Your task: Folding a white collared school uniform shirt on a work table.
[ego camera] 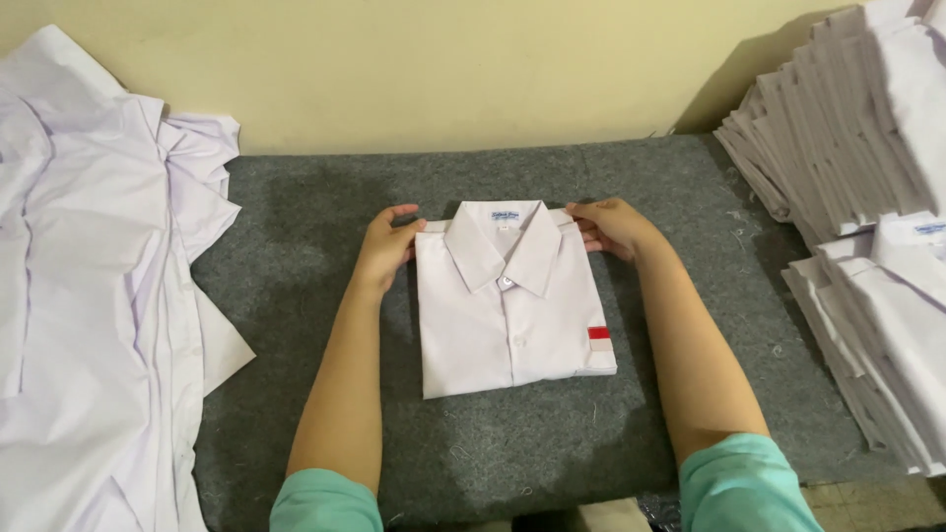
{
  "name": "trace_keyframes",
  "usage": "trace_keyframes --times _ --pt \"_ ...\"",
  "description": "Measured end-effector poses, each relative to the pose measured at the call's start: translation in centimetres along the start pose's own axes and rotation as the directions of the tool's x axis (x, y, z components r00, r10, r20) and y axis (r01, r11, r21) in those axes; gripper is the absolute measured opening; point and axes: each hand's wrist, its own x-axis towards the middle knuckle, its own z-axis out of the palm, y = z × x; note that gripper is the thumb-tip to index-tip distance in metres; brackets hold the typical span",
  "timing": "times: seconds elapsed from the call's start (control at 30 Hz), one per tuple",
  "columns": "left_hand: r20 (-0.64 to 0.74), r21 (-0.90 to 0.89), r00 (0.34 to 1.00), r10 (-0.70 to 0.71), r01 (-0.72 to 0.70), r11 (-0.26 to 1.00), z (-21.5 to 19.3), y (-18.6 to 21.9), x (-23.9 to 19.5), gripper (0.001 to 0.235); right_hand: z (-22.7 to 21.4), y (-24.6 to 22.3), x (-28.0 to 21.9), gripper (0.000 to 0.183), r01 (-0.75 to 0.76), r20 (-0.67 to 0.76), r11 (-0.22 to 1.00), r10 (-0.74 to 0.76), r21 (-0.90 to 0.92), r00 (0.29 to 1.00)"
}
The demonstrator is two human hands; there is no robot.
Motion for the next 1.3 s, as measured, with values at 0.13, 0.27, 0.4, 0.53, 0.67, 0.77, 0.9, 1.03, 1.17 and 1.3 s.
trace_keyframes --times 0.13,0.27,0.4,0.53,0.67,0.77,0.9,1.03,1.17,1.3 --pt "-0.031 -0.016 0.999 0.005 -0.005 1.000 0.3 -0.6 0.3 0.045 -0.6 1.5 2.4 0.027 0.016 0.026 0.998 -0.017 0.056 1.000" --pt "-0.054 -0.012 0.998 0.024 -0.025 1.000 0.3 -0.6 0.3 0.042 -0.5 2.4 3.2 0.024 0.078 -0.050 0.997 -0.078 0.009 0.996" --pt "-0.069 -0.017 0.997 0.032 -0.033 0.999 0.4 -0.4 -0.2 0.041 0.0 2.0 2.3 0.022 0.103 -0.123 0.993 -0.109 -0.050 0.986" --pt "-0.076 -0.031 0.996 0.045 -0.047 0.998 0.3 -0.7 0.2 0.039 0.6 1.3 0.9 0.017 0.162 -0.179 0.974 -0.190 -0.159 0.965" --pt "-0.075 0.003 0.996 0.052 -0.052 0.999 0.3 -0.9 0.1 0.038 -0.1 1.5 1.5 0.015 0.188 -0.140 0.965 -0.215 -0.184 0.967" --pt "-0.011 0.076 1.000 -0.005 0.006 0.997 -0.8 -0.3 0.2 0.047 -0.9 0.4 -0.9 0.025 0.082 -0.024 0.992 -0.085 -0.100 0.996" --pt "0.144 0.093 0.984 -0.106 0.094 0.991 -2.2 2.7 -3.2 0.064 -2.6 0.4 -1.8 0.029 0.031 0.130 0.993 -0.016 -0.114 0.991" --pt "0.176 0.163 0.981 -0.084 0.055 0.985 -2.2 2.8 -3.6 0.061 -3.3 1.7 -0.4 0.028 0.073 0.183 0.985 -0.043 -0.159 0.982" --pt "0.151 0.192 0.988 -0.029 0.000 0.981 -2.1 2.0 -3.0 0.057 -4.1 3.1 1.2 0.026 0.100 0.176 0.981 -0.070 -0.166 0.982" --pt "0.164 0.170 0.986 -0.028 0.000 0.985 -2.4 1.8 -2.3 0.057 -3.9 2.4 0.4 0.026 0.103 0.169 0.981 -0.075 -0.165 0.983"
